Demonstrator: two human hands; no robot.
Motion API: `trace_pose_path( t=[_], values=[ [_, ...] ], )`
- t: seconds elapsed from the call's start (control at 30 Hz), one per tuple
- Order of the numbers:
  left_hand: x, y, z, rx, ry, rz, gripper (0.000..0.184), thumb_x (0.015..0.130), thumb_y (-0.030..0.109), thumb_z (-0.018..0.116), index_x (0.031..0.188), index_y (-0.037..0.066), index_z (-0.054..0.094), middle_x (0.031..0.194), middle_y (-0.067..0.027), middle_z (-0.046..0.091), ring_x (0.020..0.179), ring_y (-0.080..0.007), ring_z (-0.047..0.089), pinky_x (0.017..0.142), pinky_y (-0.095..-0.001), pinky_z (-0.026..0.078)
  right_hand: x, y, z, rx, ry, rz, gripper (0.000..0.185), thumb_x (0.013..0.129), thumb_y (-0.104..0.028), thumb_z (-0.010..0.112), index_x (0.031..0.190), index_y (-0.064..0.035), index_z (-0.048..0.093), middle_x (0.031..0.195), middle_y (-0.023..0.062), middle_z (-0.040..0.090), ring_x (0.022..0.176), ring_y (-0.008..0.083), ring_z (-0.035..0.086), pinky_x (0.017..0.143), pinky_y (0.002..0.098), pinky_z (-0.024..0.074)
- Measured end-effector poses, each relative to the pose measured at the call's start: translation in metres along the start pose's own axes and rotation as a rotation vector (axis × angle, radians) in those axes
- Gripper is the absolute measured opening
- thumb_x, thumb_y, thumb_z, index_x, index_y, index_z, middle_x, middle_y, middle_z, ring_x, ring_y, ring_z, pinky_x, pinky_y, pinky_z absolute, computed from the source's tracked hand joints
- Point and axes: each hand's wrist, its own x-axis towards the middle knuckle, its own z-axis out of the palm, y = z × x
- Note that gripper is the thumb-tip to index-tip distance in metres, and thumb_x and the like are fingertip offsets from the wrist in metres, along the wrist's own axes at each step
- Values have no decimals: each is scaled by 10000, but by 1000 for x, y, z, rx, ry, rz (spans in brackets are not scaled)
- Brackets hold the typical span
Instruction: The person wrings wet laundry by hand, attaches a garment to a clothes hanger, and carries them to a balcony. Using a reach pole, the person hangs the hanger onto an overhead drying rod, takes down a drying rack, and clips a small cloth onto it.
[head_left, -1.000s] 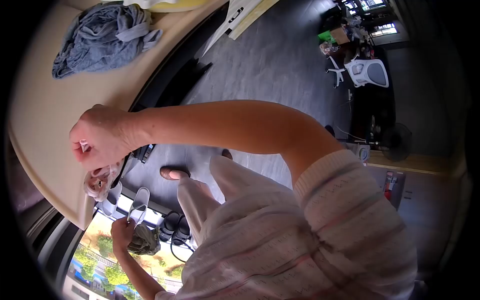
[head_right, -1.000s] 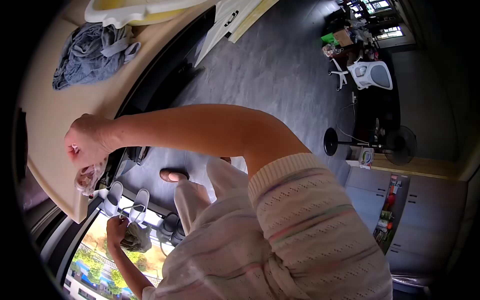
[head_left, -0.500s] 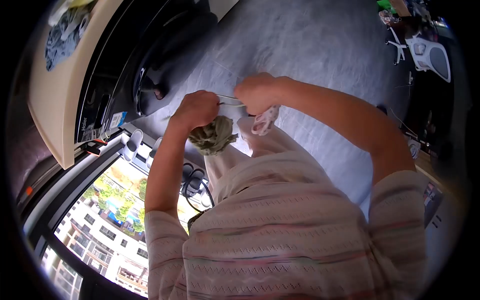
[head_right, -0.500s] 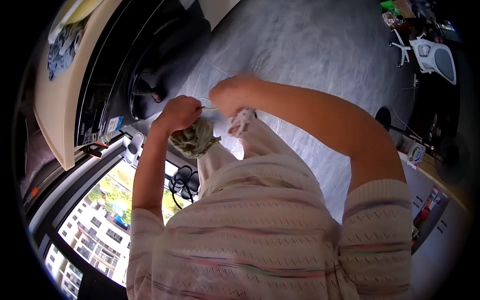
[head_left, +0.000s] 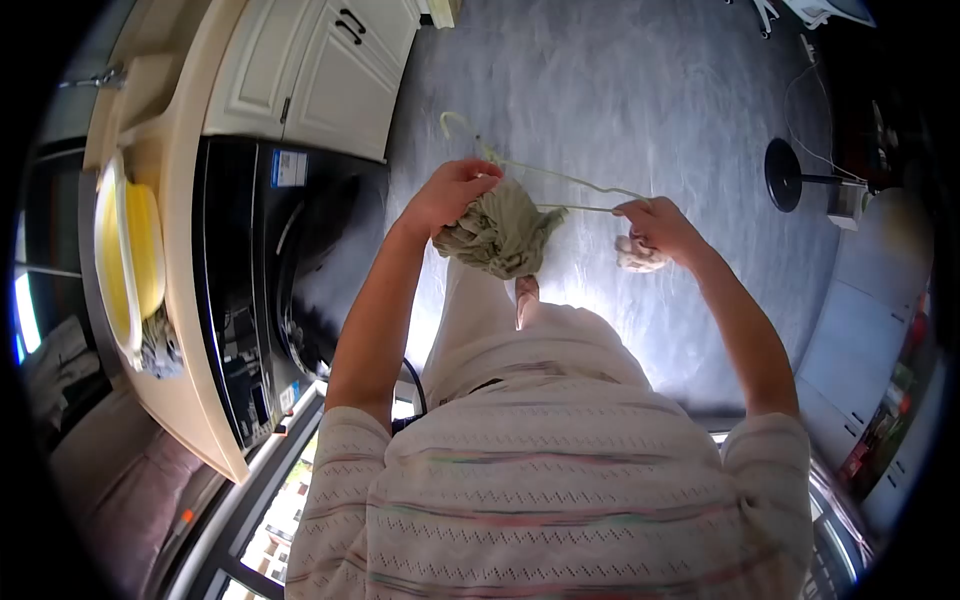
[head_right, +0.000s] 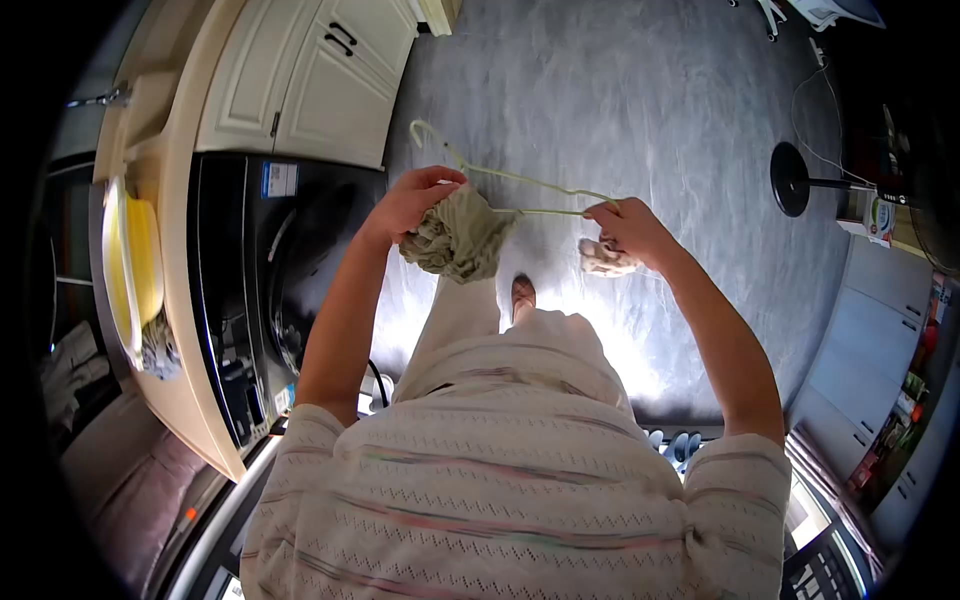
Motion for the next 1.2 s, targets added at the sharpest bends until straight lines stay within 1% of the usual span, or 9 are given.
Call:
trace_pose_path(
  t=[0.13, 0.23, 0.43, 0.53, 0.67, 0.9, 1.07, 1.17, 1.2],
  values=[
    [65, 21, -42, -492, -82, -120, 340, 830, 140, 525, 1148, 23, 503, 963, -76, 588, 867, -175, 579, 756, -285, 475, 2, -15, -33, 246, 44, 51, 304, 878, -263, 500, 1026, -19, 606, 553, -38, 462, 482, 33, 399, 458, 197, 339],
    [110, 57, -56, -548, -59, -12, 384, 830, 134, 522, 1197, 41, 462, 1004, -89, 574, 866, -178, 584, 740, -286, 486, 2, -37, -50, 389, 66, 56, 262, 898, -187, 465, 1068, -25, 581, 567, -30, 484, 452, 39, 405, 437, 206, 352],
    [220, 143, -41, -603, -488, -50, 397, 854, 170, 497, 1224, 48, 421, 972, -92, 572, 856, -189, 587, 728, -300, 492, 28, -33, -99, 526, 172, -43, 271, 908, -214, 467, 1075, -30, 575, 581, -33, 487, 494, 38, 419, 455, 196, 359],
    [257, 199, 4, -861, -658, -123, 498, 882, 293, 448, 1300, 56, 318, 823, -103, 580, 716, -205, 588, 615, -350, 505, 58, -39, -139, 556, 182, -2, 260, 903, -192, 473, 1082, -34, 575, 584, -32, 484, 502, 40, 422, 460, 201, 363],
    [357, 232, 49, -1073, -936, -92, 504, 879, 369, 423, 1256, 43, 343, 831, -151, 579, 678, -291, 588, 617, -413, 502, 117, -51, -220, 487, 184, 83, 260, 876, -174, 504, 1092, -51, 580, 602, -46, 472, 516, 36, 399, 470, 202, 346],
    [475, 330, 61, -1169, -617, -13, 383, 899, 311, 369, 1149, 37, 463, 1005, -129, 564, 920, -288, 569, 751, -422, 492, 185, -78, -394, 394, 117, 177, 319, 756, -68, 573, 1055, 35, 534, 541, -19, 464, 413, 43, 383, 374, 207, 303],
    [537, 426, 58, -836, -158, -204, 337, 909, 235, 328, 1117, 19, 481, 1058, -104, 545, 933, -244, 558, 794, -376, 482, 260, -162, -487, 341, 131, -29, 355, 747, -7, 528, 1101, 16, 526, 707, 64, 571, 494, 72, 476, 417, 204, 399],
    [596, 461, 38, -895, -333, -136, 276, 878, 213, 413, 1030, 8, 519, 968, -92, 574, 851, -199, 576, 719, -320, 501, 328, -211, -543, -46, 244, -142, 476, 704, 5, 470, 1179, -32, 483, 920, 94, 593, 540, 84, 503, 501, 220, 450],
    [615, 480, 36, -769, -225, -142, 248, 866, 191, 452, 1004, 2, 531, 954, -86, 580, 818, -191, 586, 712, -305, 502, 351, -229, -559, -59, 247, -150, 486, 698, -11, 470, 1183, -50, 485, 944, 101, 588, 585, 107, 519, 545, 244, 458]
  ],
)
